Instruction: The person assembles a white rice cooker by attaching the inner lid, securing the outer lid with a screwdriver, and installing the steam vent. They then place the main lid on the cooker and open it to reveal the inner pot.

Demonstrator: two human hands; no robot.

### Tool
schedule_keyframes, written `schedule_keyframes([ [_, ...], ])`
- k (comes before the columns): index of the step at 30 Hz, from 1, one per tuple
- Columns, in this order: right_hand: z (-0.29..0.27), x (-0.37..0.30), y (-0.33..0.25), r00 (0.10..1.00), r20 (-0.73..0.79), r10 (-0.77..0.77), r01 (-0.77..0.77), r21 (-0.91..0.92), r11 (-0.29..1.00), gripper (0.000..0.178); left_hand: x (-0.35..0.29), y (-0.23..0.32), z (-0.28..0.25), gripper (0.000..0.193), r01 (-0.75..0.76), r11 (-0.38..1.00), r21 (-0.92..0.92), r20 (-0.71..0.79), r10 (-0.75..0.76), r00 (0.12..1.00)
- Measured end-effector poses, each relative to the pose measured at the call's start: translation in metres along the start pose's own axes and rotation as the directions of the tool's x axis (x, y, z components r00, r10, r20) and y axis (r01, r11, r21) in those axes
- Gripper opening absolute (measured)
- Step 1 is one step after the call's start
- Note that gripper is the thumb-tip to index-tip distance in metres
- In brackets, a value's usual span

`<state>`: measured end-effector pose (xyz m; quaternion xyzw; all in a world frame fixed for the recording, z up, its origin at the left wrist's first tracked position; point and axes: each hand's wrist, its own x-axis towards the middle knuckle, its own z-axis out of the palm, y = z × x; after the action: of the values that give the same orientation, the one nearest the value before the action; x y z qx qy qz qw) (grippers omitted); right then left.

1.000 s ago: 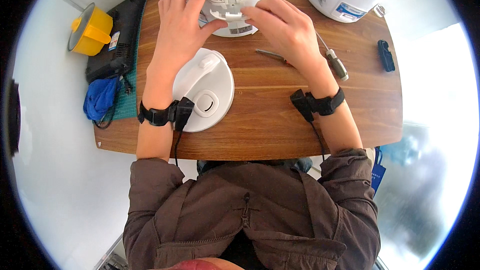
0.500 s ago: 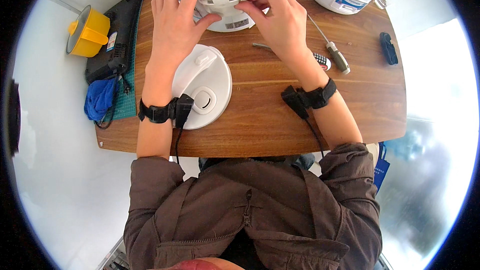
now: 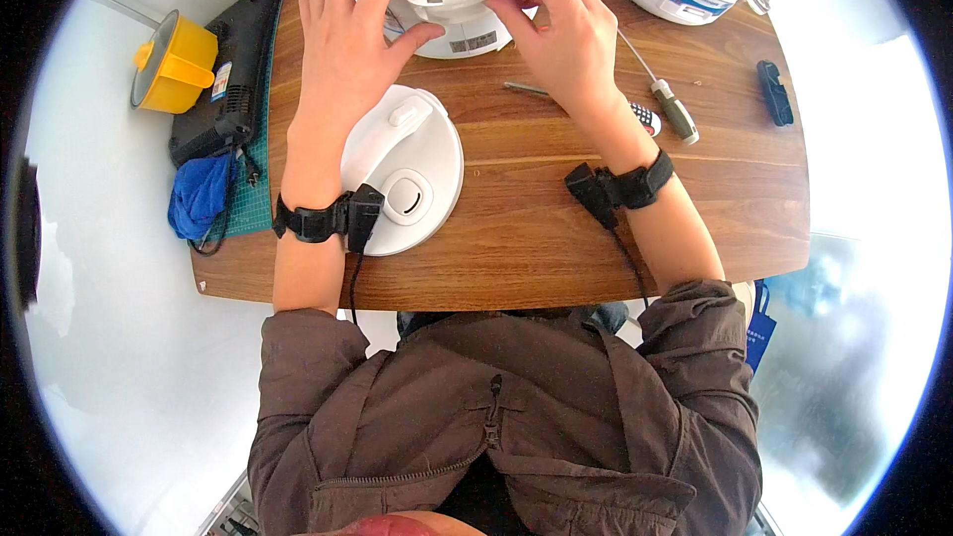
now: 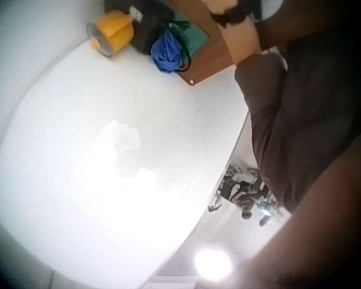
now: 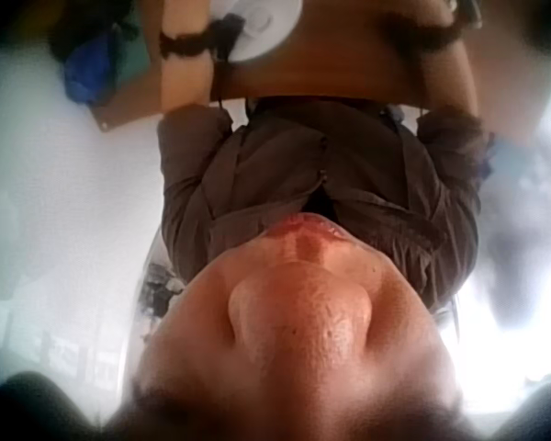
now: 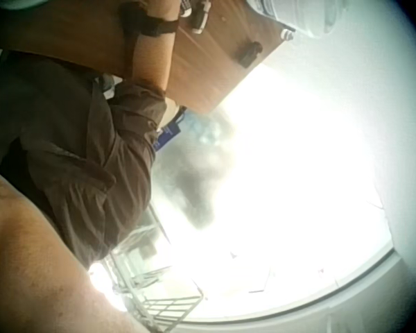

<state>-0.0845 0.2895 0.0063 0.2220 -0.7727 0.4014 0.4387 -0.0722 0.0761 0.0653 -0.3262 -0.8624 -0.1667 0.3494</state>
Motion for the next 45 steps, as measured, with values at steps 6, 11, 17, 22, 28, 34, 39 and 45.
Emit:
schedule_keyframes([
  [6,0.003,-0.004,-0.003,0.993,0.036,0.11,-0.111,0.017,0.994,0.032,-0.001,-0.001,0.002,0.09,0.004,1.0,0.017,-0.018,-0.004,1.0],
  [11,0.003,0.0,-0.009,0.988,0.036,0.152,-0.151,-0.023,0.988,0.041,-0.001,0.0,0.004,0.09,0.006,0.999,0.032,-0.028,-0.005,1.0],
  [17,-0.002,0.017,-0.022,0.999,-0.015,0.046,-0.045,0.052,0.998,0.034,0.001,0.004,0.0,0.09,0.025,0.999,0.048,0.003,-0.025,1.0],
  [22,-0.02,0.028,-0.011,0.984,0.16,-0.083,0.1,-0.102,0.99,0.065,-0.001,0.004,-0.001,0.088,0.04,0.998,0.054,0.007,-0.041,0.999],
  [28,-0.025,0.036,-0.012,0.972,0.234,-0.004,0.021,-0.069,0.997,0.066,0.003,0.005,-0.002,0.086,0.038,0.998,0.04,-0.015,-0.037,0.999],
  [34,-0.02,0.035,-0.013,0.974,0.222,-0.049,0.063,-0.055,0.997,0.065,-0.003,-0.003,0.008,0.086,0.022,0.999,0.032,-0.069,-0.02,0.997],
  [39,-0.005,0.023,0.002,0.989,0.087,-0.116,0.12,-0.045,0.992,0.059,-0.001,0.001,0.007,0.088,0.039,0.999,0.026,-0.051,-0.037,0.998],
  [45,-0.004,0.017,0.002,0.973,0.119,-0.199,0.205,-0.045,0.978,0.049,-0.003,-0.003,0.01,0.089,0.018,1.0,0.022,-0.066,-0.017,0.998],
])
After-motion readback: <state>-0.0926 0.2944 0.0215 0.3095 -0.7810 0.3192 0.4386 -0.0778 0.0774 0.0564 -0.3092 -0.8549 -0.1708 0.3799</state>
